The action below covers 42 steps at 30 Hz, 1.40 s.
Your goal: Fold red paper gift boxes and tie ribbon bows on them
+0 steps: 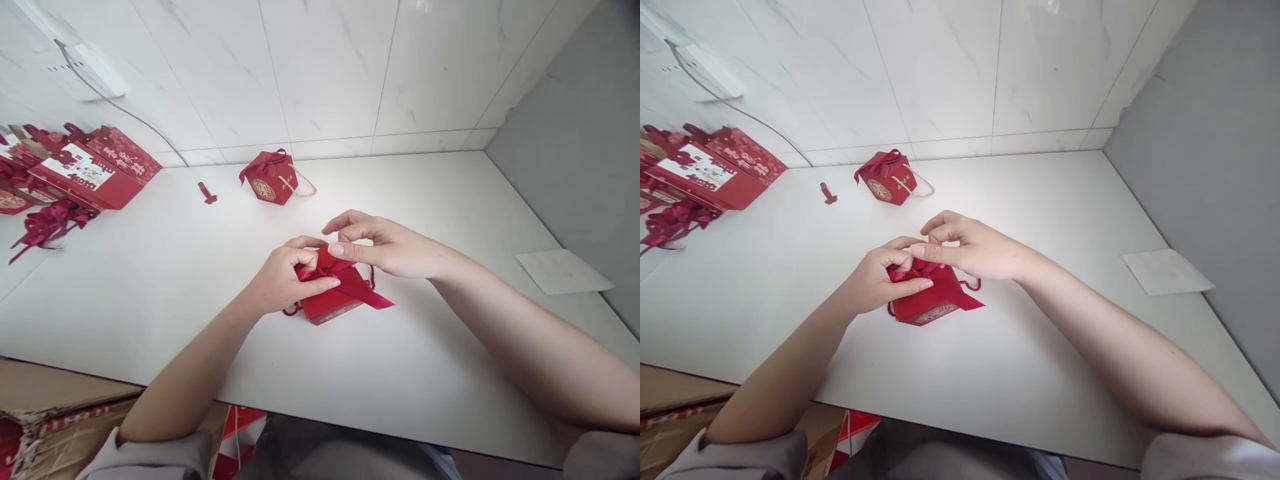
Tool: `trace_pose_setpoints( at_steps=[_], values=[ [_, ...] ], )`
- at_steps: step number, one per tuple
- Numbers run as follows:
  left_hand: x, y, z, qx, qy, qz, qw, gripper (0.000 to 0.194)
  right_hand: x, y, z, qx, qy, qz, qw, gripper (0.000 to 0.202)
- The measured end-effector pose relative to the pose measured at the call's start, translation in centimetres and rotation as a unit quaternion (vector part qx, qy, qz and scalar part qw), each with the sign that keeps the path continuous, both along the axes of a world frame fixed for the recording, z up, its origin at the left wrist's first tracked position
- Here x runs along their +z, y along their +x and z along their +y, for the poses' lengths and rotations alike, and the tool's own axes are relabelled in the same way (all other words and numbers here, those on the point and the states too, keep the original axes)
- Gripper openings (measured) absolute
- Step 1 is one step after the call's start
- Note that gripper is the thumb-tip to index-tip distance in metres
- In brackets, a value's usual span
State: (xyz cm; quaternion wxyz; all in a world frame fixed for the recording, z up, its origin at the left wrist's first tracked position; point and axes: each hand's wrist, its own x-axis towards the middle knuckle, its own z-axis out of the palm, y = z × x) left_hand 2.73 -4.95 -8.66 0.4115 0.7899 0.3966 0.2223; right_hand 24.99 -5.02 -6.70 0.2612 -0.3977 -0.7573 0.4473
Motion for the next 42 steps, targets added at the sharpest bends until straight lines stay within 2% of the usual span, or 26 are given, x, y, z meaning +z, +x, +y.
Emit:
trace_pose_setpoints(
  at_steps=[5, 9, 13, 19, 22, 24, 28, 31, 34, 42],
  values=[
    [0.0, -0.1, 0.1, -0.003, -0.043, -0.003, 0.999, 0.053, -1.2, 0.4, 0.5, -0.003, 0.118, -0.071, 0.991, 0.034],
    [0.7, -0.8, 0.6, -0.036, -0.060, 0.020, 0.997, 0.051, -1.2, 0.6, 0.6, 0.029, 0.146, -0.090, 0.985, 0.029],
    [1.4, -1.9, 1.7, -0.099, -0.133, 0.030, 0.986, 0.039, -0.8, 0.8, 0.4, 0.035, 0.148, -0.113, 0.982, 0.023],
    [1.3, -2.5, 2.4, -0.098, -0.194, 0.004, 0.976, 0.039, 1.5, 0.8, -1.7, -0.050, 0.248, -0.160, 0.954, 0.013],
    [1.1, -2.4, 2.4, -0.094, -0.190, 0.001, 0.977, 0.039, 2.7, 0.1, -3.6, 0.008, 0.238, -0.194, 0.952, 0.018],
    [1.0, -2.3, 2.3, -0.095, -0.177, -0.004, 0.980, 0.039, 2.9, -0.7, -4.6, 0.046, 0.226, -0.234, 0.944, 0.018],
    [0.7, -2.3, 2.3, -0.097, -0.151, -0.011, 0.984, 0.038, 1.9, -2.3, -5.1, 0.030, 0.288, -0.323, 0.901, 0.012],
    [0.5, -2.2, 2.4, -0.102, -0.139, -0.008, 0.985, 0.038, 1.1, -2.7, -4.7, 0.027, 0.335, -0.340, 0.878, 0.014],
    [0.5, -2.1, 2.3, -0.105, -0.126, -0.006, 0.987, 0.036, 0.9, -2.5, -4.5, 0.029, 0.341, -0.345, 0.874, 0.014],
    [0.8, -2.0, 1.9, -0.087, -0.093, 0.022, 0.992, 0.037, 1.3, -2.2, -4.0, 0.054, 0.298, -0.367, 0.879, 0.010]
  ],
)
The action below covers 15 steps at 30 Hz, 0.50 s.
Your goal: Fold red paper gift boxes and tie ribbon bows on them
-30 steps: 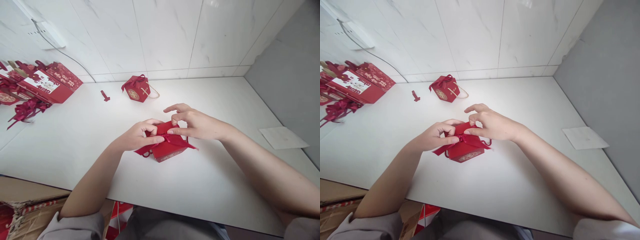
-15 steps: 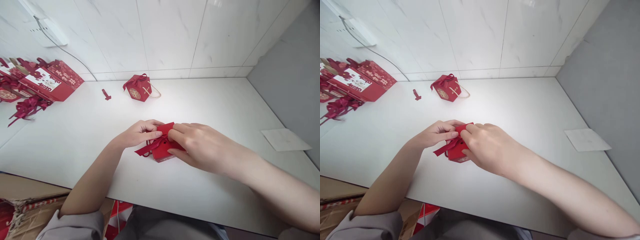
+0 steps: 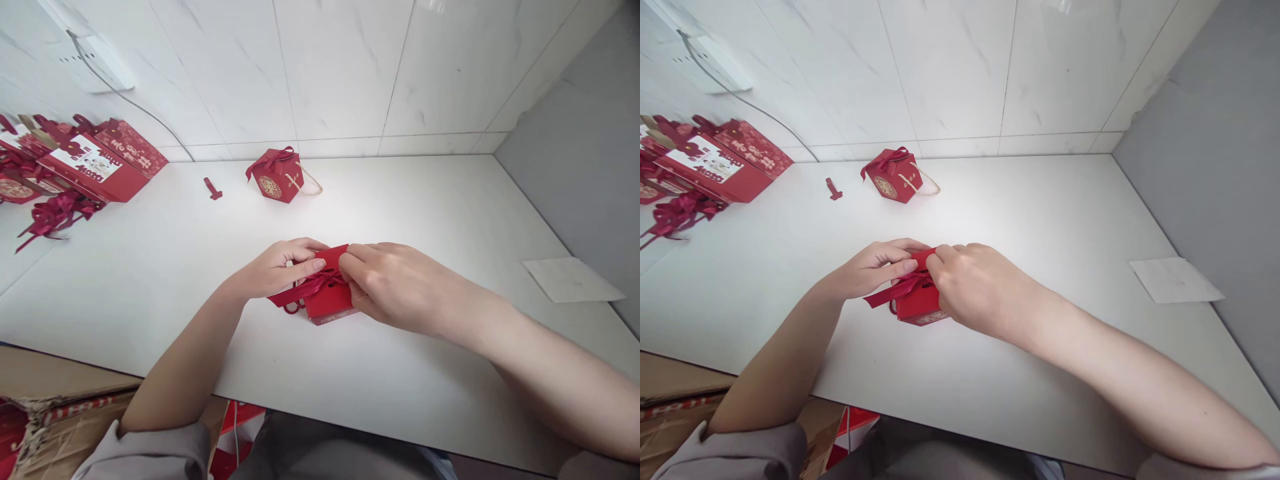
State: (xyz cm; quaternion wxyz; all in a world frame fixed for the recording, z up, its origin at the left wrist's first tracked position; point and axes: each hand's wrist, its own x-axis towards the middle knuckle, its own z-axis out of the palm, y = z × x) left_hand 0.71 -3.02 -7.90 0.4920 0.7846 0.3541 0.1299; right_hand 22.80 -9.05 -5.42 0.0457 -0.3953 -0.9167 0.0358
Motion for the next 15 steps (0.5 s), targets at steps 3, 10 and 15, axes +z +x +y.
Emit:
trace_pose_setpoints(
  at_steps=[3, 10, 15],
  values=[
    [0.17, -0.04, 0.00, 0.003, 0.005, 0.005, 1.000, 0.037, 0.14, 0.11, 0.12, 0.003, -0.014, 0.001, 1.000, 0.009],
    [0.33, -0.20, 0.12, 0.007, -0.001, 0.009, 1.000, 0.035, 0.15, 0.62, 0.20, 0.022, -0.007, -0.002, 1.000, 0.013],
    [0.19, 0.10, -0.13, 0.029, -0.005, -0.003, 1.000, 0.038, 0.26, 1.01, 0.62, 0.074, 0.004, -0.027, 0.997, 0.017]
  ],
)
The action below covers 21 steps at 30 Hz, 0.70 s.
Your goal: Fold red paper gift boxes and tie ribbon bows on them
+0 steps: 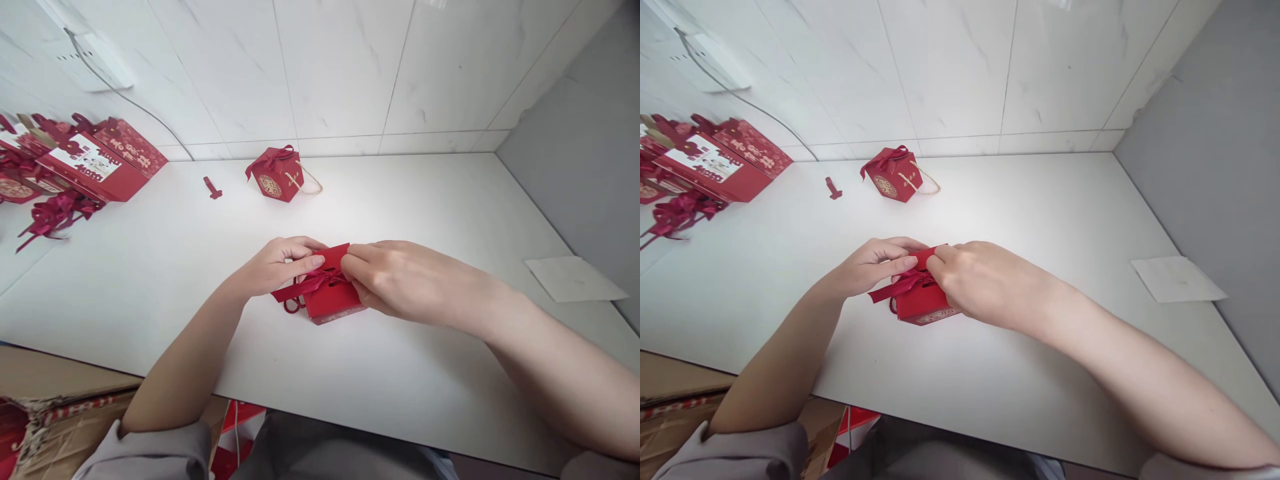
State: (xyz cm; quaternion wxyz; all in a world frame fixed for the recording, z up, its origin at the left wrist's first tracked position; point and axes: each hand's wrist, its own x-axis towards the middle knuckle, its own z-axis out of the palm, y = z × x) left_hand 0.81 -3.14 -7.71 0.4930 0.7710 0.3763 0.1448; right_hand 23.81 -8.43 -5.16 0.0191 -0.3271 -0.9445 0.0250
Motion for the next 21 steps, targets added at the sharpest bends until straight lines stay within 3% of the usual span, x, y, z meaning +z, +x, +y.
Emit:
trace_pose_setpoints(
  at_steps=[8, 15, 21],
  values=[
    [-0.2, 0.2, -0.1, 0.031, -0.002, -0.013, 0.999, 0.034, -0.2, 0.2, 0.2, 0.008, 0.004, 0.022, 1.000, 0.016],
    [0.2, 0.4, -0.3, 0.007, 0.010, -0.011, 1.000, 0.042, 0.3, 0.9, 0.6, -0.001, -0.027, 0.058, 0.998, 0.012],
    [0.2, 0.2, -0.3, -0.026, 0.003, -0.026, 0.999, 0.035, 0.8, 1.7, 0.5, -0.044, -0.073, 0.079, 0.993, 0.012]
  ],
)
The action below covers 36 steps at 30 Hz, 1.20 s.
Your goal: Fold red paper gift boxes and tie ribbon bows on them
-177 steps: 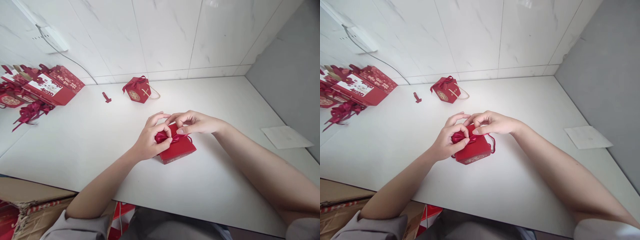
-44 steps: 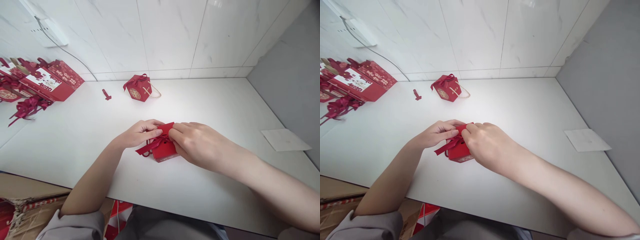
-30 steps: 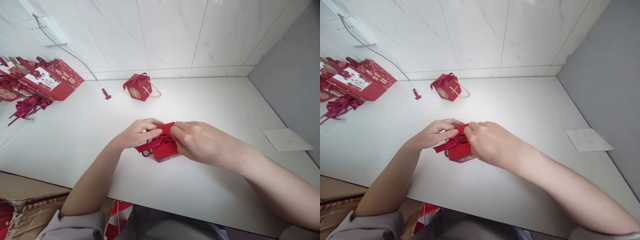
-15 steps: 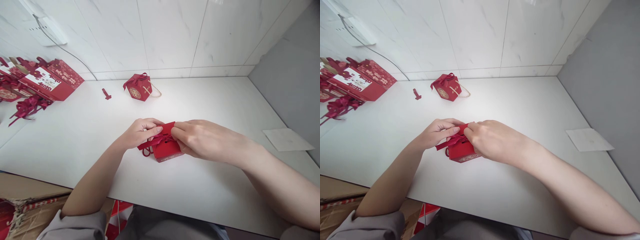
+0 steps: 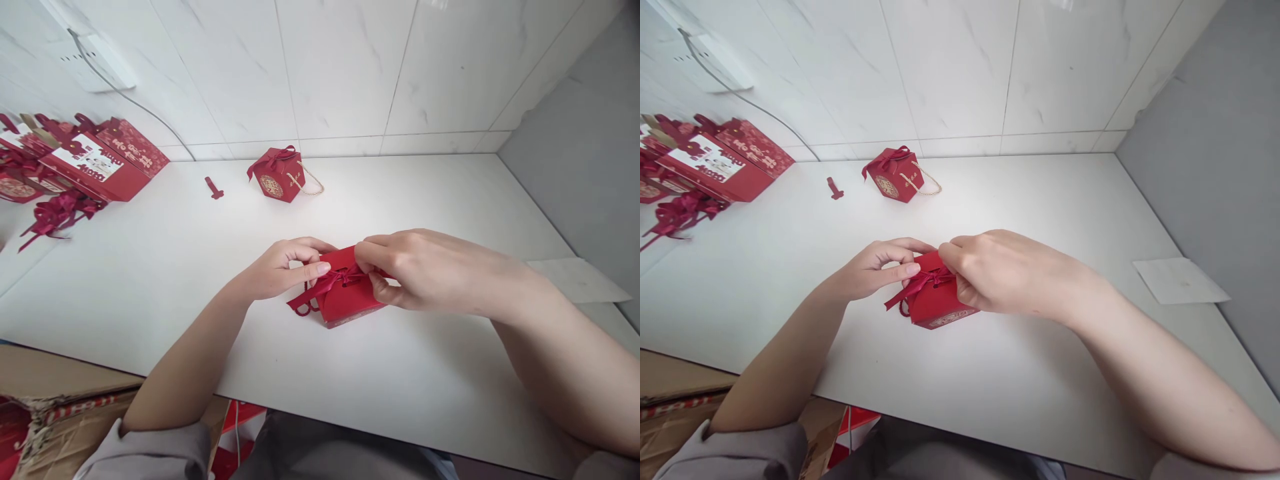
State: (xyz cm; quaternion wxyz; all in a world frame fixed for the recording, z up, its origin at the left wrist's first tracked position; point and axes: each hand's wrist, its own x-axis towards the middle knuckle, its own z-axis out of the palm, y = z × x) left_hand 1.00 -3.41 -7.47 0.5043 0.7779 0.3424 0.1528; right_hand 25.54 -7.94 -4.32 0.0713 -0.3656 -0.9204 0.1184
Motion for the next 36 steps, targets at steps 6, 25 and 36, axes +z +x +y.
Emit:
trace_pose_setpoints(
  at_steps=[6, 25, 36],
  values=[
    [-0.7, -0.7, 0.5, 0.003, 0.090, -0.058, 0.994, 0.024, 0.3, 0.4, -0.4, -0.051, -0.097, 0.024, 0.994, 0.011],
    [-1.2, -0.9, 1.0, -0.041, 0.094, -0.095, 0.990, 0.034, -0.2, 0.2, -0.2, -0.007, 0.024, 0.042, 0.999, 0.019],
    [-2.6, 0.4, 0.3, 0.065, 0.229, -0.105, 0.966, 0.038, 0.3, -0.2, -0.4, 0.072, 0.107, -0.024, 0.991, 0.025]
  ],
)
